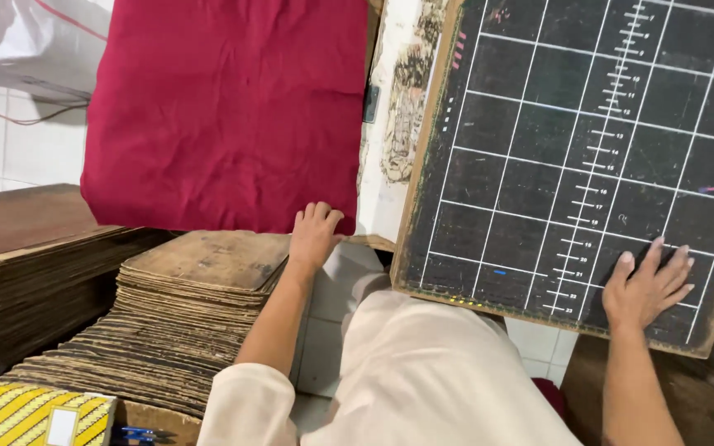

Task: The person repeatedly picks up a red sleeveless shirt, places it on a gridded board, smooths it flat, and then removes it to repeat the cycle. The shirt is handled one at a time and returned to a pile after each placement.

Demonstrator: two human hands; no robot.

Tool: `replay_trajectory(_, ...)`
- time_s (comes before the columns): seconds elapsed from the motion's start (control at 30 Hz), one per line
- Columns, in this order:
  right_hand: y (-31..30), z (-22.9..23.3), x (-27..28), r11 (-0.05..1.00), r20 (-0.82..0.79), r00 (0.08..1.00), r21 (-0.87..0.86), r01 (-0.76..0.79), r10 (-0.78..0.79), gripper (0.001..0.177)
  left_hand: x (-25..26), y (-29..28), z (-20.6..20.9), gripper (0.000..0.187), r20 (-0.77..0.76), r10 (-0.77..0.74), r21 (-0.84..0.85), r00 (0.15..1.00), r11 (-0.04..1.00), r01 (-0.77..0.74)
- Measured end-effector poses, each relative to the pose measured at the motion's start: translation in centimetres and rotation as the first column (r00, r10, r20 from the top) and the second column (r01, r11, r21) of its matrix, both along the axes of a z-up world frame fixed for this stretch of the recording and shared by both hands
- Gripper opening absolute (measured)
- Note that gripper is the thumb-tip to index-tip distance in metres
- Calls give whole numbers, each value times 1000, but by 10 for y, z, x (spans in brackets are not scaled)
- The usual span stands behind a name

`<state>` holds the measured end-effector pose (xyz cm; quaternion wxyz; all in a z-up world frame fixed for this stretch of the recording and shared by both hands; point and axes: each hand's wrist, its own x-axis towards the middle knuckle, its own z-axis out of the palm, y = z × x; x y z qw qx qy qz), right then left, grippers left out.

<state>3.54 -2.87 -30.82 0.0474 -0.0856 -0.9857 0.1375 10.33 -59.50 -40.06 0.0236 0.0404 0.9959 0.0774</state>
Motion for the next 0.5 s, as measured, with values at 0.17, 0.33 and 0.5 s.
replay_trajectory(0.17, -7, 6, -3, 999, -8, 999, 0, 36, -36, 60, 0, -8, -8, 16, -35, -55, 29, 998, 998, 56)
replay_trajectory(0.33, -6, 2, -4, 999, -25, 999, 21, 33, -33, 58, -4, -13, 1, 13, -42, -32, 22, 999, 999, 33)
replay_trajectory(0.5, -8, 3, -6, 999, -55, 998, 41, -7, 9, 58, -57, -72, 30, 9, -201, 834, 683, 514, 495, -537)
